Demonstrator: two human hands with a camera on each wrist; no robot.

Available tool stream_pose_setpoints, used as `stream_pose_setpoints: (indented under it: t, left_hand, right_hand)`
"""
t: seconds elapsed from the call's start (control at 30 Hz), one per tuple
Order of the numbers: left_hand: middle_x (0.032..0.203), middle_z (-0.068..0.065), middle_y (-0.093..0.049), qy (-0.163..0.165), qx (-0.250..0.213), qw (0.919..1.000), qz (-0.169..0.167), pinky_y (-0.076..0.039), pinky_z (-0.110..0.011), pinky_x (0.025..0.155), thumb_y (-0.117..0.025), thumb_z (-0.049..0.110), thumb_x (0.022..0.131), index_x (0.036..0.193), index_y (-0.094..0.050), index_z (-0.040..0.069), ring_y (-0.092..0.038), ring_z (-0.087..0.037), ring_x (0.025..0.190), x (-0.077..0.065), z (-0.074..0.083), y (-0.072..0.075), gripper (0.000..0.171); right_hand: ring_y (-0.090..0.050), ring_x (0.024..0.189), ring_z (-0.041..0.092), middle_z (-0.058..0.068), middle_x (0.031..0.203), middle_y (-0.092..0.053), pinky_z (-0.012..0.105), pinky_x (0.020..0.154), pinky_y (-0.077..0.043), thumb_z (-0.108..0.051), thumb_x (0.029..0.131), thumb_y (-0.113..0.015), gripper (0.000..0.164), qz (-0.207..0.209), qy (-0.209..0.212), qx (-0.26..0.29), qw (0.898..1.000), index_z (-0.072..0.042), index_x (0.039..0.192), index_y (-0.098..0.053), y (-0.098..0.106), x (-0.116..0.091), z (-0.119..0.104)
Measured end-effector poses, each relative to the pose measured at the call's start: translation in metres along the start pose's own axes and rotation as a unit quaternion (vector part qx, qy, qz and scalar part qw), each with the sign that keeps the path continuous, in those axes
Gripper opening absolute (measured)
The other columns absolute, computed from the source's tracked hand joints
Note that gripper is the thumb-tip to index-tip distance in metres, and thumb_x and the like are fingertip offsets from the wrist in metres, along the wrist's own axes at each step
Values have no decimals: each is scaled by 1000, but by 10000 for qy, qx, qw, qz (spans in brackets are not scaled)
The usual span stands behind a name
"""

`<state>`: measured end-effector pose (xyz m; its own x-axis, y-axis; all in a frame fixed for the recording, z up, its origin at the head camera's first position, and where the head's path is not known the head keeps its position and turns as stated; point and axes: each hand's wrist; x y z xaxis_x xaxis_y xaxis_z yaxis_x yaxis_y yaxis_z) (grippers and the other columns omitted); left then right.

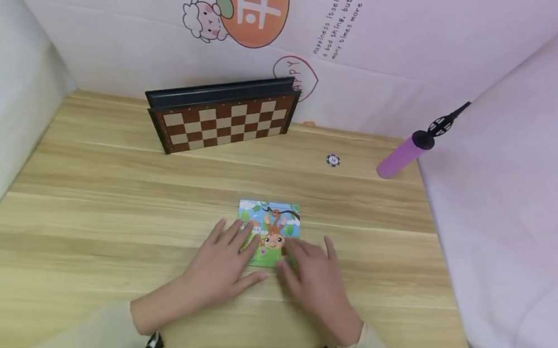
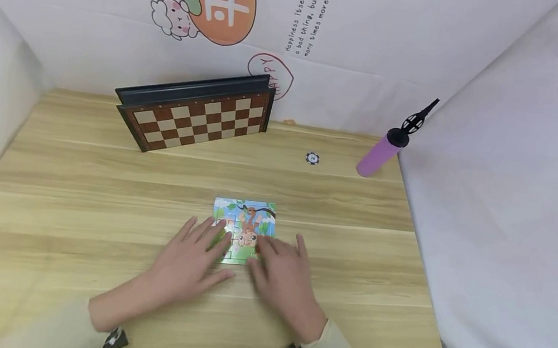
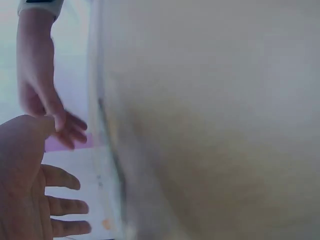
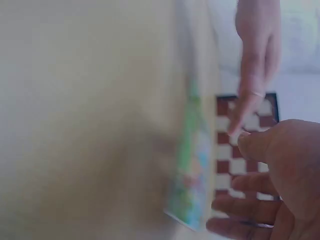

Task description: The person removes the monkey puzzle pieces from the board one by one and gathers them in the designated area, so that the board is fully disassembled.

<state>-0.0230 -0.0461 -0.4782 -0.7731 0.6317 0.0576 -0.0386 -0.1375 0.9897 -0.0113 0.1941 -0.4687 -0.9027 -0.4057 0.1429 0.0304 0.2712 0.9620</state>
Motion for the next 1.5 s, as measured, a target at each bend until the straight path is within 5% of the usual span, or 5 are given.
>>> stream_pose_setpoints:
  t: [0.23, 0.47, 0.67, 1.13, 1.5]
  left_hand:
    - [155, -17, -41, -349, 387, 9983, -259, -26, -62, 112, -51, 61, 99, 150, -51, 12, -34, -41, 143, 39, 1, -9, 71]
    - [157, -17, -38, -584, 842, 9940, -388, -25, -59, 113, -52, 56, 101, 150, -52, 16, -31, -37, 145, 49, 1, -23, 64]
    - [158, -12, -38, -723, 1168, 9902, -248, -26, -57, 113, -49, 57, 102, 153, -48, 18, -30, -35, 146, 49, 0, -25, 64]
    - [158, -10, -40, -624, 1242, 9894, -428, -18, -54, 117, -44, 55, 105, 155, -46, 19, -33, -34, 144, 45, 1, -27, 62]
    - [162, -8, -33, -518, 597, 9956, -497, -33, -46, 105, -48, 56, 103, 155, -46, 21, -27, -30, 148, 45, -4, -24, 62]
  right_hand:
    - [-63, 114, 32, 13, 127, -66, 50, 94, -50, -30, 93, -76, 40, 189, 412, 275, 9986, -7, 126, -71, 4, 74, 27]
    - [-51, 130, 34, 19, 141, -56, 48, 105, -42, -24, 98, -71, 31, -841, 1050, 887, 9869, -8, 125, -73, -14, 121, 36]
    - [-49, 133, 33, 19, 141, -56, 47, 110, -36, -13, 97, -71, 23, -1108, 1447, 1138, 9766, -8, 119, -76, -18, 148, 30]
    - [-46, 135, 35, 19, 144, -54, 48, 110, -37, -4, 98, -64, 24, -1606, 1628, 886, 9694, -13, 116, -78, -24, 160, 15]
    - [-44, 137, 33, 16, 146, -52, 47, 112, -33, 1, 100, -57, 30, -1772, 1375, 861, 9707, -16, 114, -78, -23, 163, 16]
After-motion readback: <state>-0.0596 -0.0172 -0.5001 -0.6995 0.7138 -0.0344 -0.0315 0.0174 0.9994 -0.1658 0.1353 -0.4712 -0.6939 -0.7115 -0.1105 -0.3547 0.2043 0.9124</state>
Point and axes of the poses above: each hand's wrist, its own x-axis towards the middle knuckle, its own y-axis out of the back of the hand, z = x × y
